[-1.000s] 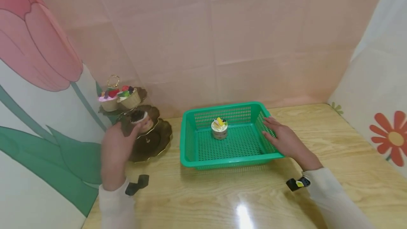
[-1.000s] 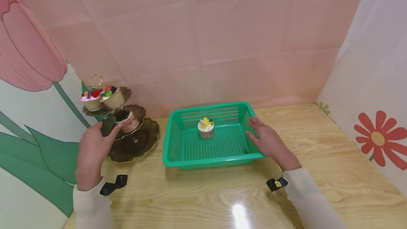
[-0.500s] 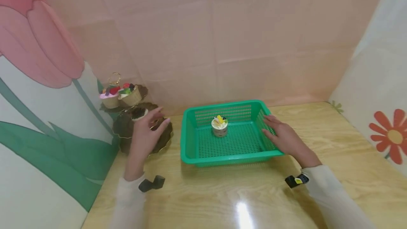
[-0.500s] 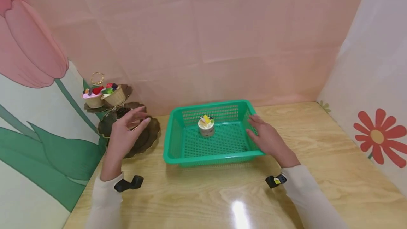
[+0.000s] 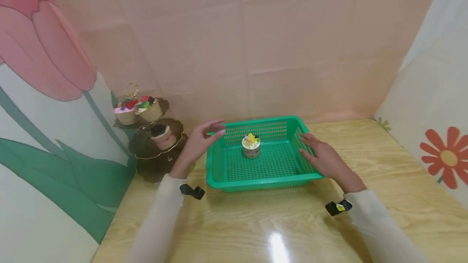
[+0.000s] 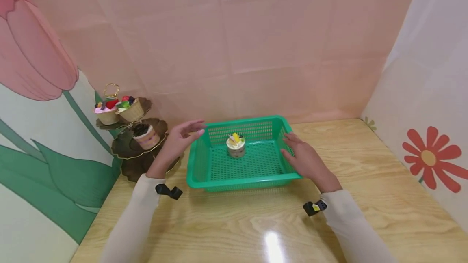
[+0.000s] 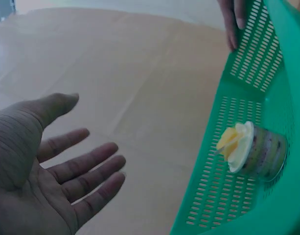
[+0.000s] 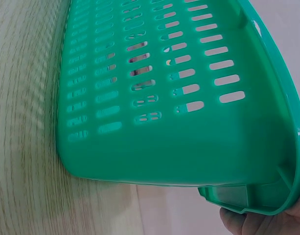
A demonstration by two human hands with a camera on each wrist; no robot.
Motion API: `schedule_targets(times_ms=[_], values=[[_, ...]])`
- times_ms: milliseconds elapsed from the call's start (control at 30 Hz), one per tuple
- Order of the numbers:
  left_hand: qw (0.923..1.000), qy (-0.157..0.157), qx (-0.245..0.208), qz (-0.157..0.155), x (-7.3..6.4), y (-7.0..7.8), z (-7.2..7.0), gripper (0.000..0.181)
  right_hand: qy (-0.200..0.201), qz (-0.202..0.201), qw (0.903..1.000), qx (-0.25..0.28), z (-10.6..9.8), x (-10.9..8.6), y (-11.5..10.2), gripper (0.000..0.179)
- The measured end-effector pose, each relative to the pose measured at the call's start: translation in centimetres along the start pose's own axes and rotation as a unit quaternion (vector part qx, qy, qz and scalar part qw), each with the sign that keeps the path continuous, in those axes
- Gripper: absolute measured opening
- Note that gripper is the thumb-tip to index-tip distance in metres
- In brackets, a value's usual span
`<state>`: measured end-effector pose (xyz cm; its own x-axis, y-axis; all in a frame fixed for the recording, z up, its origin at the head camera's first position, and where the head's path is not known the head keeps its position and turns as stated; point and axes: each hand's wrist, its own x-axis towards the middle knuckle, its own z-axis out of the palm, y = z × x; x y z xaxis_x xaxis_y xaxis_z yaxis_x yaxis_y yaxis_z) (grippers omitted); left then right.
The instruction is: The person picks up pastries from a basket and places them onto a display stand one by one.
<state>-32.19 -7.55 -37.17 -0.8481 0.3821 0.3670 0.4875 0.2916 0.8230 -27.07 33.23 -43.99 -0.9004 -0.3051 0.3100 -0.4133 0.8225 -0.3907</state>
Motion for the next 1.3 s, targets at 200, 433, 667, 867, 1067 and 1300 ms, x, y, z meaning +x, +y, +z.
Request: schedule_targets(times_ms=[200,433,667,867,1067,1300], values=[[0.9974,-0.038,-0.058,0.02,2.7,-0.8,1.0,0.039,0.007,-0.006,1.0,0.0,0.2,0.1,-0.1,0.051],[0.9954,-0.075,-0.059,0.005,6.1,-2.1,2.5,0.039,0.015,0.002,0.9999,-0.001,0.0,0.1,-0.1,0.051],[0.9948,-0.099,-0.008,0.022,8.1,-3.4,4.8,0.038,0.005,0.003,1.0,0.0,0.1,-0.2,-0.1,0.052],[0.9948,-0.1,0.011,0.017,8.8,-4.7,6.0,0.038,0.013,-0.005,0.9999,-0.005,-0.1,0.2,-0.3,0.05],[0.9901,-0.127,0.058,-0.017,9.1,-6.1,6.9,0.059,0.011,-0.004,0.9999,-0.001,-0.1,0.1,-0.3,0.05],[0.9792,-0.161,0.109,-0.057,8.9,-6.8,7.1,0.072,0.008,-0.001,1.0,-0.003,0.0,0.2,-0.2,0.051]])
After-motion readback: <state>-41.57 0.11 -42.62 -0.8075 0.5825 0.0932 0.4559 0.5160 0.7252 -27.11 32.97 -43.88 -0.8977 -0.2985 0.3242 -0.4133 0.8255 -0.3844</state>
